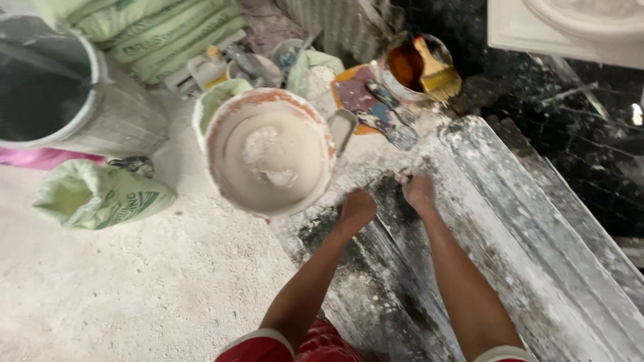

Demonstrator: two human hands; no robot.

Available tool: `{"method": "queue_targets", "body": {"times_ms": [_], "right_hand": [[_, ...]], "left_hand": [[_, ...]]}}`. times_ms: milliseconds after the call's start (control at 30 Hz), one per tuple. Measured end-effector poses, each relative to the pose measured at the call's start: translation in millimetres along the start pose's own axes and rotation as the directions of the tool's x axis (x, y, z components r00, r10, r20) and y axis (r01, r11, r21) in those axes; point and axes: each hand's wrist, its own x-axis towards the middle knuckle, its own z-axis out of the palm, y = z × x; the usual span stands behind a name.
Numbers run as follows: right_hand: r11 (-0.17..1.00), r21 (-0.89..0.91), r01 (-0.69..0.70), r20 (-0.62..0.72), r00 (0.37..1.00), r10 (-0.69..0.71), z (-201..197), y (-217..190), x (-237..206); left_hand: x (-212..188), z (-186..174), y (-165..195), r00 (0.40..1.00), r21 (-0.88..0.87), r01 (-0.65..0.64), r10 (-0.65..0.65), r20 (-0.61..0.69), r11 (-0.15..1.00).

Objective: The person scrapes dried plaster residue from the grooves of wooden mold frames using a small hand tool, working along the boards section by section. They then lift and reposition a long white plaster cornice strip and continue scraping the mold surface around it.

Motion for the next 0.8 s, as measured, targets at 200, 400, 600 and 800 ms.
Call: {"method": "queue_targets", "body": {"times_ms": [200, 400, 600, 800], "right_hand": [[0.985, -0.073, -0.157, -0.003, 0.988, 0.157, -16.8, 19.7, 20.1], [0.972, -0.174, -0.160, 0.026, 0.986, 0.167, -23.1, 39.2, 36.9], [0.970, -0.108, -0.220, 0.052, 0.973, 0.226, -22.2, 51.7, 42.7], [0.967, -0.053, -0.251, 0.131, 0.958, 0.256, -24.7, 62.8, 39.3]], "left_hand": [[17.8, 25.2, 47.1, 0.848, -0.871, 0.233, -0.529, -0.036, 0.432], [30.9, 45.2, 83.7, 0.799, -0.953, 0.165, -0.602, -0.022, 0.254], [32.6, 19.7, 97.9, 0.806, -0.951, 0.254, -0.582, 0.107, 0.178], [17.9, -31.2, 116.7, 0.812, -0.905, 0.426, -0.434, 0.391, -0.017]]}}
